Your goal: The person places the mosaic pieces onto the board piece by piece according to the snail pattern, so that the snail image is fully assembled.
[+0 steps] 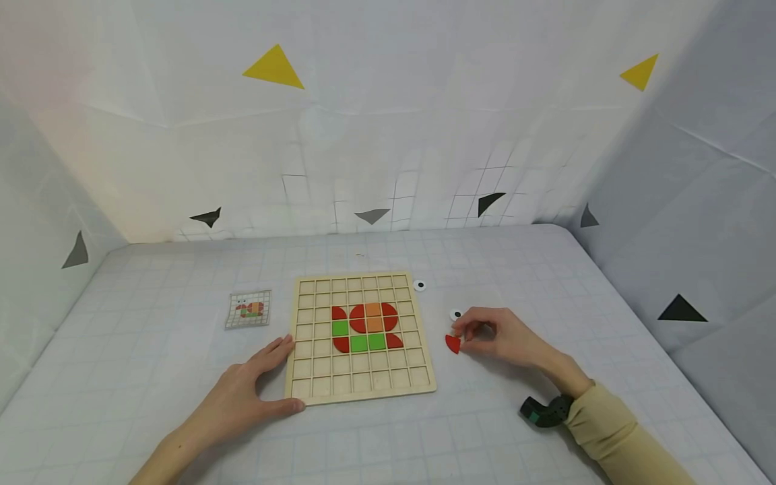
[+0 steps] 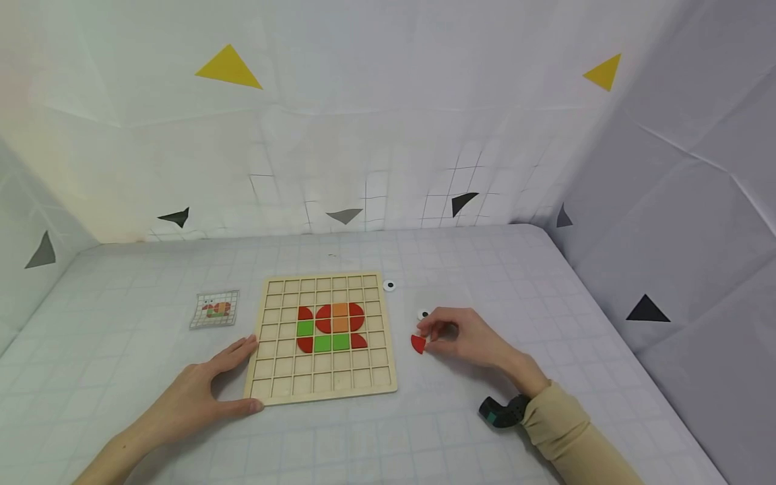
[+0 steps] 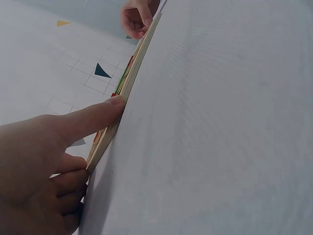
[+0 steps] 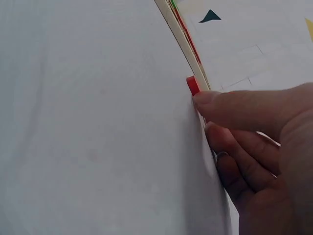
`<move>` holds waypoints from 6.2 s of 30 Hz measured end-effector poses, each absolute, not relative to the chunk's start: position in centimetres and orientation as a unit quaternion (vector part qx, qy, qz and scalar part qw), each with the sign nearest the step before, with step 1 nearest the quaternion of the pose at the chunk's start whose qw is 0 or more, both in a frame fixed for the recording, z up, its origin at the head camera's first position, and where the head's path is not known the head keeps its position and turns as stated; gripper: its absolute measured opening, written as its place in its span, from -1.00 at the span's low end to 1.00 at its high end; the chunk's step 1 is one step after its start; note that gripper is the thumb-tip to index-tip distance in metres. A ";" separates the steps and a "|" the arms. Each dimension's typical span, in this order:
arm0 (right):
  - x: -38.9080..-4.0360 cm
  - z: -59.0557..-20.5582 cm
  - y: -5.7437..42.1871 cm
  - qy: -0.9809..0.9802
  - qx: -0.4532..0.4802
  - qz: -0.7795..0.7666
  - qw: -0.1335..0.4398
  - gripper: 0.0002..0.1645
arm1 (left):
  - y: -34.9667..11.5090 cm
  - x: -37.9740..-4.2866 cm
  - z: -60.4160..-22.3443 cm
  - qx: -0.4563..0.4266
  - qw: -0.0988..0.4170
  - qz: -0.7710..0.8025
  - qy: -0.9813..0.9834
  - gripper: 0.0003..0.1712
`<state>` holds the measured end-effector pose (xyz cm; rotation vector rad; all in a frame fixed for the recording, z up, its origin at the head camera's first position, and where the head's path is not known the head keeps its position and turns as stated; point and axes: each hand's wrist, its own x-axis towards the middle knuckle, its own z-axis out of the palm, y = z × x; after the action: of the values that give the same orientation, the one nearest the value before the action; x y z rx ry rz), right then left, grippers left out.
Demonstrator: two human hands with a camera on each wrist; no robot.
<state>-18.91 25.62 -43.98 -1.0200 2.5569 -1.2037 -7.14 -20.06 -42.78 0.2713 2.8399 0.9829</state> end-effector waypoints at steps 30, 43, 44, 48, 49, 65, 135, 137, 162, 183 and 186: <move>-18.3 -44.4 24.8 0.869 -0.267 -0.412 0.067 -0.65 | -20.0 -7.2 -42.7 0.086 0.067 0.322 0.940 0.19; -18.4 -43.3 22.9 0.873 -0.244 -0.422 0.029 -0.72 | -20.0 -7.2 -42.5 0.082 0.077 0.327 0.938 0.20; -18.4 -43.2 22.5 0.872 -0.245 -0.424 0.024 -0.72 | -20.0 -7.2 -42.6 0.083 0.075 0.328 0.938 0.20; -18.8 -42.6 20.7 0.870 -0.251 -0.423 0.003 -0.74 | -20.0 -7.2 -42.7 0.085 0.071 0.330 0.937 0.20; -18.9 -42.4 20.2 0.870 -0.254 -0.423 -0.003 -0.74 | -20.0 -7.2 -42.8 0.085 0.071 0.329 0.938 0.20; -19.5 -40.5 10.8 0.856 -0.241 -0.458 -0.006 -0.75 | -20.0 -7.2 -42.7 0.083 0.064 0.332 0.937 0.19; -20.2 -41.1 12.0 0.873 -0.260 -0.410 -0.045 -0.74 | -19.9 -7.1 -42.7 0.083 0.052 0.317 0.944 0.18; -20.2 -41.2 13.4 0.875 -0.248 -0.412 -0.050 -0.73 | -19.8 -7.1 -42.8 0.082 0.051 0.316 0.944 0.18; -20.0 -44.7 23.7 0.894 -0.215 -0.389 -0.063 -0.68 | -19.8 -7.2 -42.7 0.082 0.052 0.317 0.943 0.18; -20.0 -45.6 23.9 0.887 -0.225 -0.385 -0.120 -0.64 | -19.9 -7.1 -42.7 0.080 0.059 0.319 0.942 0.18; -19.8 -45.5 23.8 0.884 -0.232 -0.386 -0.122 -0.62 | -19.9 -7.1 -42.7 0.080 0.059 0.318 0.943 0.18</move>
<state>-19.84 23.83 -45.48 -0.7926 3.0177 -1.3163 -7.14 -19.85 -42.66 0.2427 2.8565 0.9627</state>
